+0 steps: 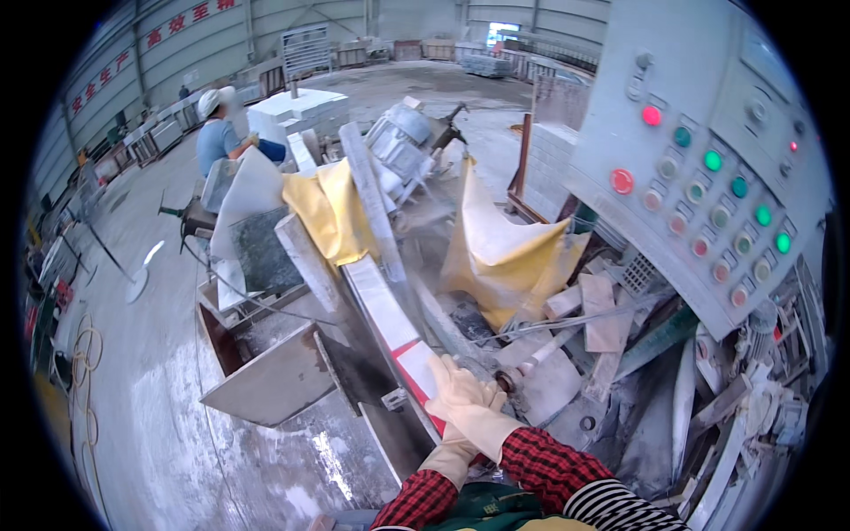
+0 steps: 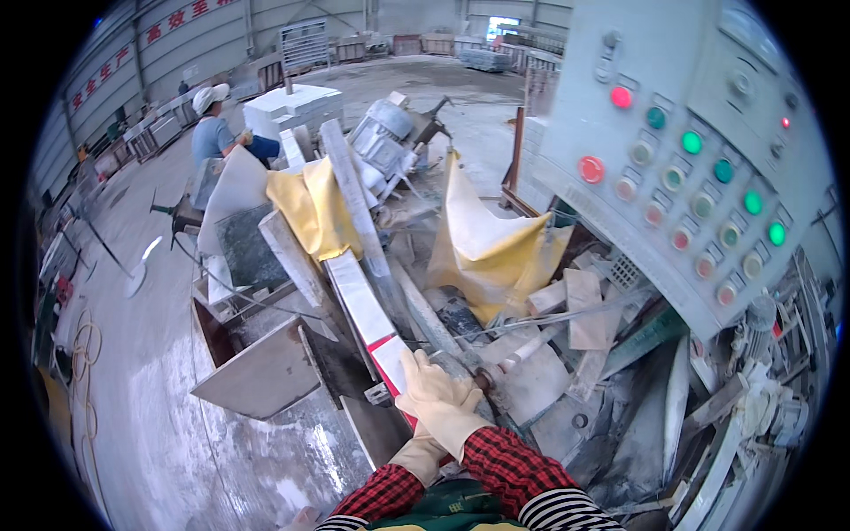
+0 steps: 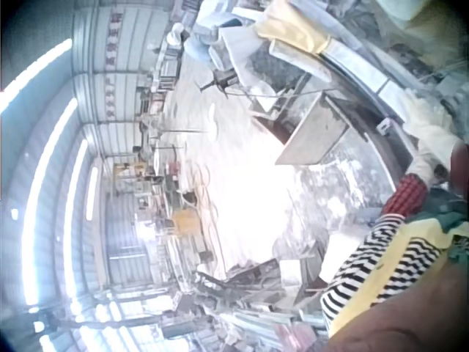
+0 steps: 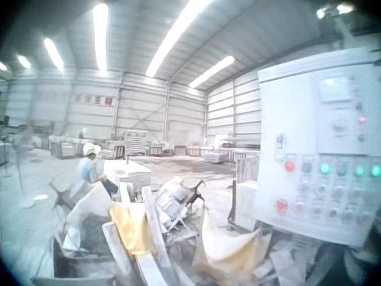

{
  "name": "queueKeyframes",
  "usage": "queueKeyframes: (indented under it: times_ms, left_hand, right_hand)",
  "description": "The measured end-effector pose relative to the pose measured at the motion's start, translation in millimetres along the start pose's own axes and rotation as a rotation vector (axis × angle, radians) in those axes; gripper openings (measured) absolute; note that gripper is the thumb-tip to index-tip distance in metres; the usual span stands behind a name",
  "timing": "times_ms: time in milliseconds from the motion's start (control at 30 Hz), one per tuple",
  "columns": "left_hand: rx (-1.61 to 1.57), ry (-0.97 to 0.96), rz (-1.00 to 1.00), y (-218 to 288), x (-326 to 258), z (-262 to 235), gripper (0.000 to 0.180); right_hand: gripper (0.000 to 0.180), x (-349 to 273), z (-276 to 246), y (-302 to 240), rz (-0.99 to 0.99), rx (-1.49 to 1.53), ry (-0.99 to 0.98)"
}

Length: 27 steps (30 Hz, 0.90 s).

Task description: The person repeatedly picks up small white rectangular blocks and presses them against a moving sanding belt on a machine. The person handles the blocks one at a time, feeding them into the machine and removing them after brief contact with the belt.

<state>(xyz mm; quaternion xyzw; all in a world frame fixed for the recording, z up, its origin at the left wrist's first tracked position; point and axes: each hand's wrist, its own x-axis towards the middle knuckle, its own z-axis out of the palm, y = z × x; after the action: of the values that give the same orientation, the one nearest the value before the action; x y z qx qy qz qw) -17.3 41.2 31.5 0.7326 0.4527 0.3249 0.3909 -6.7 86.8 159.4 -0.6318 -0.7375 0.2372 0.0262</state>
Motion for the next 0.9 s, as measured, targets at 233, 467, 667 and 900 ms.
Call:
queueKeyframes:
  times_ms: [233,467,667,900]
  left_hand:
    - [-0.445,0.165,-0.021,73.9,-9.0,-22.0,0.032]
    - [0.525,0.13,0.445,94.5,-9.9,-32.7,0.041]
    - [-0.97,-0.389,-0.548,136.4,-2.1,58.6,0.059]
    - [-0.91,-0.572,-0.565,162.0,-10.6,133.6,0.013]
  right_hand:
    - [0.083,-52.0,-23.9,82.0,-0.031,1.078,-0.196]
    - [0.091,-179.1,-22.7,188.7,0.156,1.243,0.18]
    - [0.094,-251.7,-1.0,230.6,0.274,0.794,0.538]
    - [0.088,-307.9,26.8,251.3,0.198,0.547,0.682]
